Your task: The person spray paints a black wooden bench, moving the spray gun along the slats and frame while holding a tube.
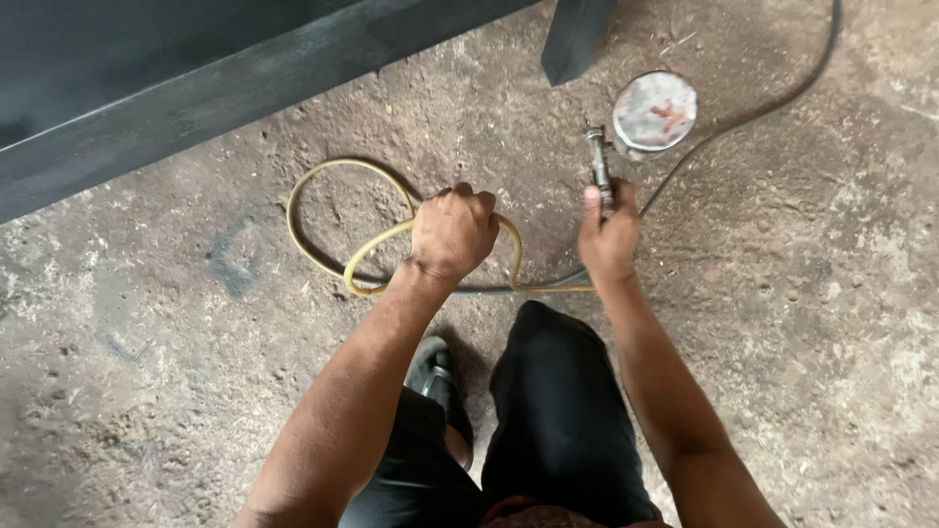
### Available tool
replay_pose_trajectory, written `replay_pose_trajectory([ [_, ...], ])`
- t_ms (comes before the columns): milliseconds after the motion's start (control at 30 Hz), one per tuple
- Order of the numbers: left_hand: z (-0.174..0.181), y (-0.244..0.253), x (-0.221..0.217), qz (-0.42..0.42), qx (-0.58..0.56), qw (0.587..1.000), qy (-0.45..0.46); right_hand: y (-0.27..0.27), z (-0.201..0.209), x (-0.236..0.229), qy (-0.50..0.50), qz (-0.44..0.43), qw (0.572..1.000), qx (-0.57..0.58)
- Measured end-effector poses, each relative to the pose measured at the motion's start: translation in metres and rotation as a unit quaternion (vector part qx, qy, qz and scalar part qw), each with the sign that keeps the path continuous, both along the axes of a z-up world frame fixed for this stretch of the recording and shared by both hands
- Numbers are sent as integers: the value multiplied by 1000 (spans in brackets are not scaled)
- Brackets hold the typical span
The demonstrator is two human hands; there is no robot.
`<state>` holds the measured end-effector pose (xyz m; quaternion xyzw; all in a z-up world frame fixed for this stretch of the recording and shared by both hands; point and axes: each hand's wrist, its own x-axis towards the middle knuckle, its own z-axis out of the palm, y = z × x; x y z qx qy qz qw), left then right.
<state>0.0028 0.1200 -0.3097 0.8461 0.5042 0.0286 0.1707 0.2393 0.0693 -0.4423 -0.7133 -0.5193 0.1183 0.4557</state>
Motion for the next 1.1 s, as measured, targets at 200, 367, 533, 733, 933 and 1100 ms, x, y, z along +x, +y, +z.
replay_pose_trajectory([
  [200, 6, -15, 9, 6, 0, 1000, 15, -12, -2, -14, -98, 42, 988, 113],
  [367, 2, -21, 30, 3, -94, 990, 105, -26, -34, 13, 36, 34, 998, -42],
  [533, -12, -27, 45, -28, -133, 976, 169, -28, -74, 45, 23, -12, 1000, -10],
  [733, -18, -17, 50, -15, -110, 983, 149, -2, -93, 55, 31, -26, 999, 24],
  [933, -23, -12, 48, -22, -92, 983, 159, 5, -85, 47, 45, 5, 996, -74],
  [1100, -17, -4, 45, -19, -71, 986, 147, -3, -61, 40, 40, 62, 997, -39],
])
